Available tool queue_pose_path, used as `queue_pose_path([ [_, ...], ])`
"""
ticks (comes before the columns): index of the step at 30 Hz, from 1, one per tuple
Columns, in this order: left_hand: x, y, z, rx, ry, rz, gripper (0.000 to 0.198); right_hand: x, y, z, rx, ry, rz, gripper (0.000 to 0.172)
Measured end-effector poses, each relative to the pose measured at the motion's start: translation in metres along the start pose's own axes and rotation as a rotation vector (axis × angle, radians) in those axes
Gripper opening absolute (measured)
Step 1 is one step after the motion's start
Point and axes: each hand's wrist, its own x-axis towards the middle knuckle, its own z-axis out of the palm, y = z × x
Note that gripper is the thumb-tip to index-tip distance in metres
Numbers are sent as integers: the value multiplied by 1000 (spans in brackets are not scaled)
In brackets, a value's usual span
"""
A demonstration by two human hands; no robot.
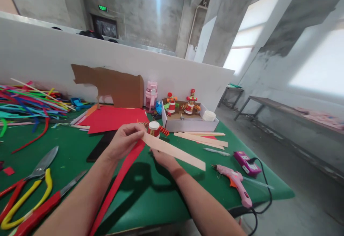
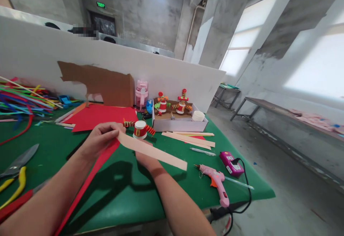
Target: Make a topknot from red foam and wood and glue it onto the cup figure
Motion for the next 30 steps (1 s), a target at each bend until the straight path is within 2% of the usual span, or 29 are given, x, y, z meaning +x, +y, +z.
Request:
queue_pose_path([
  [2, -3, -16, 4, -26, 186, -76, 39, -2, -7, 2, 306, -49, 63, 23],
  [3, -4, -24, 6, -18, 241, -119, 39, -3, -11, 2, 477, -69, 82, 27],
  [6, -6, -45, 12, 64, 302, -233, 39, -7, -23, 1, 888, -93, 95, 39],
  [9, -7, -61, 17, 172, 338, -306, 36, -11, -28, 2, 1088, -50, 228, 39],
  [12, -9, -72, 18, 227, 326, -372, 34, -12, -26, 6, 1157, 41, 390, 41],
  [17, -14, -77, 15, 253, 308, -419, 38, -12, -19, 10, 1197, 108, 535, 45],
  [25, -10, -82, 9, 264, 272, -395, 36, -8, -20, 13, 1213, 204, 542, 26],
  [30, -5, -82, 6, 326, 249, -348, 28, -7, -12, 16, 1171, 192, 467, 25],
])
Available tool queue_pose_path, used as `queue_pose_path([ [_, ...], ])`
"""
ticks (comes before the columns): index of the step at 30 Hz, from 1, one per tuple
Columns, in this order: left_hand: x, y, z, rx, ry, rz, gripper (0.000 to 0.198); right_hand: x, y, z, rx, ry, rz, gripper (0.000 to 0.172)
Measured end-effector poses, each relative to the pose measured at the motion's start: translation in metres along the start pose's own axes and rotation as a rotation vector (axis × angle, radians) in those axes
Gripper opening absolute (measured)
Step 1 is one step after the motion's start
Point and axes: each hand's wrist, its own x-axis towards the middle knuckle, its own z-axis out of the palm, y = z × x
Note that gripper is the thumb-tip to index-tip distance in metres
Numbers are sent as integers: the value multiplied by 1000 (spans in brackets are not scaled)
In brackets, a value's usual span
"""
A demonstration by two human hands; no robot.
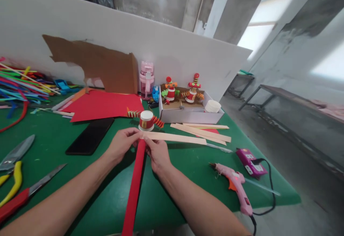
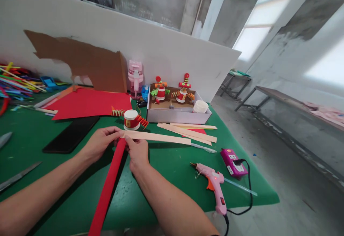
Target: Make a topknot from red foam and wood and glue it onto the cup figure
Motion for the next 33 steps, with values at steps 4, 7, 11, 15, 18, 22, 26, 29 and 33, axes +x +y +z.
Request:
queue_pose_path([
  [4, 2, 1, 2, 17, -11, 26, 25, 2, -2, -5, -23, -17, -22, 25],
  [7, 3, -1, 0, -24, -47, 9, 24, 4, -1, -6, -20, -22, -17, 24],
  [11, 2, -1, -6, -92, -128, -31, 28, 6, -1, -6, -49, -32, -37, 25],
  [15, -1, 5, -9, -95, -145, -20, 33, 3, -7, -1, -71, -51, -39, 26],
  [18, -3, 11, -8, -112, -138, 5, 35, -1, -11, 5, 6, -56, -28, 19],
  [22, -6, 14, -4, -122, -107, 28, 34, -1, -13, 7, 48, -89, -23, 12],
  [26, -7, 10, -2, -99, -110, 39, 34, 2, -13, 1, 30, -47, -4, 12],
  [29, -3, 9, -6, -19, -150, 63, 33, 5, -13, -3, 21, -34, -15, 19],
  [33, 4, 14, -22, 278, -167, 334, 26, 5, -13, -3, 33, 18, -61, 20],
])
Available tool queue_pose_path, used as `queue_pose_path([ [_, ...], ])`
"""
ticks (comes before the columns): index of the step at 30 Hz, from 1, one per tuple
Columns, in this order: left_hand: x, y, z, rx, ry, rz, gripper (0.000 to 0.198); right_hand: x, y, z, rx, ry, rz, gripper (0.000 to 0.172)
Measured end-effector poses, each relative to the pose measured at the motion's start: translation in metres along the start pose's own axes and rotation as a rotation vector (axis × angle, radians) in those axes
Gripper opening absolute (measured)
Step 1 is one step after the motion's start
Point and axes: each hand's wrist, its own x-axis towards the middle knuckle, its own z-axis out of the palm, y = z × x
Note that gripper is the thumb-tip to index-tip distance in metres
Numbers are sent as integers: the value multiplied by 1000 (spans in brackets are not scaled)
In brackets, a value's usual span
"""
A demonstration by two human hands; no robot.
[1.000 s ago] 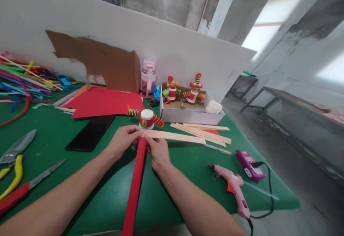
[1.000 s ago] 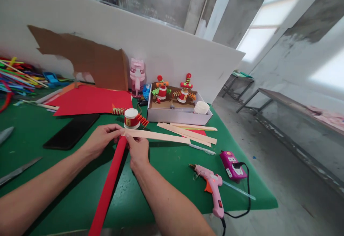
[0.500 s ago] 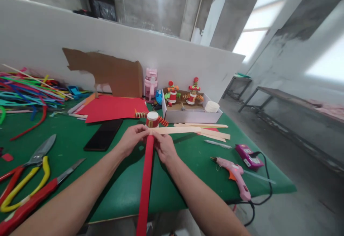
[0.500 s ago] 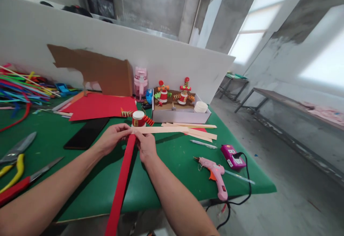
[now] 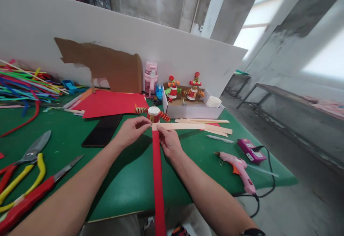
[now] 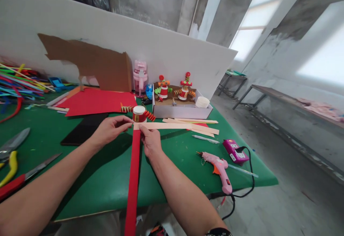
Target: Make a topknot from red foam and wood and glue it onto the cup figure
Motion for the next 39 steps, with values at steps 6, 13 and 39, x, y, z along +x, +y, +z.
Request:
queue_pose_path([
  [6, 0, -7, -8, 329, -105, 449, 13, -3, -1, 4, 55, 56, 18, 12],
  [13, -1, -15, 1, 646, -147, 639, 18, -8, -5, 8, 69, 108, 17, 12],
  [39, -4, -11, 11, -42, 2, 57, 35, -1, 7, 0, -50, -10, -112, 19],
])
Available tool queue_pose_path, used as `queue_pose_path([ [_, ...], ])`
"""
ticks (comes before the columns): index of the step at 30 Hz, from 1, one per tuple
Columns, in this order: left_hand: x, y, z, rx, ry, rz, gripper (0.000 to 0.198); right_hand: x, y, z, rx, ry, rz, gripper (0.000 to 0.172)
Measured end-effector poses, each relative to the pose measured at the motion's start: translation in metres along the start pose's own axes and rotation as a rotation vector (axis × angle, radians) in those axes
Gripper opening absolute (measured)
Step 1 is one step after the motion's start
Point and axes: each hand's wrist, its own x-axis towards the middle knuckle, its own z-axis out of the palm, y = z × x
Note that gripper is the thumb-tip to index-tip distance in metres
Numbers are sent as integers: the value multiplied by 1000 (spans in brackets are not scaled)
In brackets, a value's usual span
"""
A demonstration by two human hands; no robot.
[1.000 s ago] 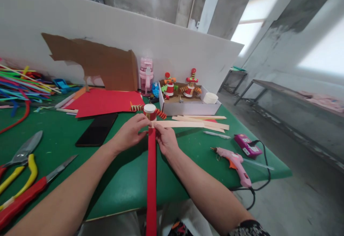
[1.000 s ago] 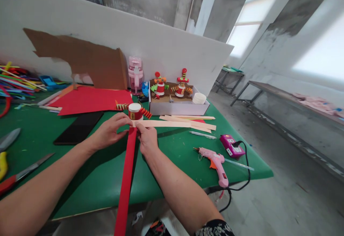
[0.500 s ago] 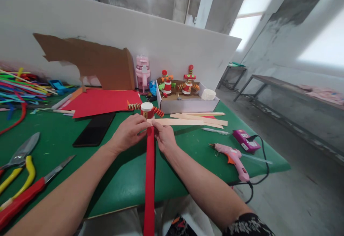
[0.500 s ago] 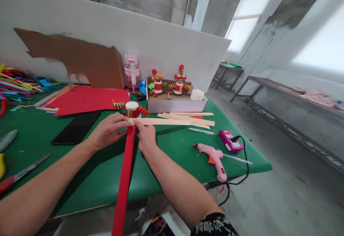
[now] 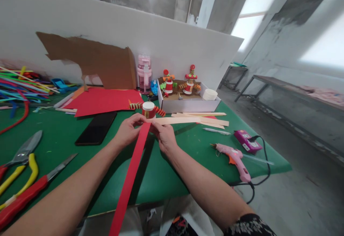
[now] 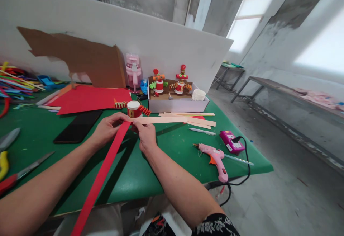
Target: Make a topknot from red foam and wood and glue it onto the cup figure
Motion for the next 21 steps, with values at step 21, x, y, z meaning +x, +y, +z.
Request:
queue_pose_path([
  [21, -1, 5, 3, -364, 28, -350, 49, -8, -7, 4, -128, -39, -89, 21],
])
